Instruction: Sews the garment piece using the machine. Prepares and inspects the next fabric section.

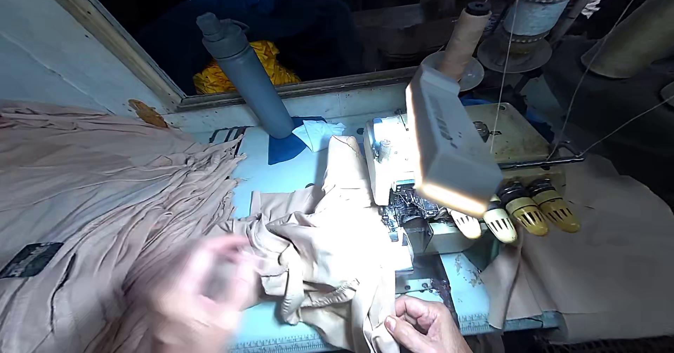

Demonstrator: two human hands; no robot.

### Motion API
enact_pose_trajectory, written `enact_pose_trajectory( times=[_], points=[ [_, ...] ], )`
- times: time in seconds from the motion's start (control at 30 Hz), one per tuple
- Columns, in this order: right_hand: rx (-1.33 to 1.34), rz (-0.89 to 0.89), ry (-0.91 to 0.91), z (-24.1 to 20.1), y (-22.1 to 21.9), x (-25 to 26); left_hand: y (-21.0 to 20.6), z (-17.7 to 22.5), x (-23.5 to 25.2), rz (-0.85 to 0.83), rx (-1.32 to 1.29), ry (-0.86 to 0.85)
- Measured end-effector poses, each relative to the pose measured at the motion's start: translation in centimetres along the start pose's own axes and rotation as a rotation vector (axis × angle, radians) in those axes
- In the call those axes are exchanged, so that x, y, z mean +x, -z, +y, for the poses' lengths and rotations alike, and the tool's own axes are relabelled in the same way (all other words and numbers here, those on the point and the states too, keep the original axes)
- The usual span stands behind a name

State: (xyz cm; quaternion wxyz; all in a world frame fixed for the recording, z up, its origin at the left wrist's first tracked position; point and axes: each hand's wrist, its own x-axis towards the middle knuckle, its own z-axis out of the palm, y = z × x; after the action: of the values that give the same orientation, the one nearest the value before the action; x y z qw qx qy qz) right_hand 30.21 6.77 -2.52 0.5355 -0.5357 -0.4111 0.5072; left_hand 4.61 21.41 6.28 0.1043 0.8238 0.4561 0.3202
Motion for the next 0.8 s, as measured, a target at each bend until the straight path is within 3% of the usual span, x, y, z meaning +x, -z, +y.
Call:
enact_pose_trajectory(
  times=[0.1,0.17,0.27,0.4,0.53,0.6,0.67,0.73,0.8],
  points=[
    [-0.047,-0.033,-0.002,-0.4,0.2,-0.2,-4.7,6.7,-3.7,-0.25,-0.004,-0.11],
    [-0.189,0.028,0.085,-0.7,0.5,-0.4,-7.6,7.3,-5.4,-0.195,0.008,-0.12],
    [-0.507,0.12,0.416,-1.1,1.7,-0.1,-8.4,6.8,-6.1,-0.168,-0.154,-0.028],
    [-0.913,-0.138,0.584,-3.0,2.7,0.8,-8.1,6.2,-6.2,-0.191,-0.341,0.033],
    [-1.265,-0.304,0.484,-3.8,1.6,2.1,-8.0,5.9,-5.6,-0.177,-0.393,0.018],
    [-1.263,-0.345,0.462,-4.1,1.5,2.3,-8.1,5.8,-5.4,-0.176,-0.407,0.001],
    [-1.094,-0.43,0.471,-4.6,2.2,2.1,-8.0,5.7,-5.5,-0.206,-0.408,-0.003],
    [-0.85,-0.503,0.467,-4.7,3.1,1.6,-8.1,5.8,-5.9,-0.244,-0.321,-0.007],
    [-0.835,-0.517,0.391,-4.2,4.2,0.9,-8.7,6.0,-6.4,-0.239,-0.189,-0.033]
  ],
)
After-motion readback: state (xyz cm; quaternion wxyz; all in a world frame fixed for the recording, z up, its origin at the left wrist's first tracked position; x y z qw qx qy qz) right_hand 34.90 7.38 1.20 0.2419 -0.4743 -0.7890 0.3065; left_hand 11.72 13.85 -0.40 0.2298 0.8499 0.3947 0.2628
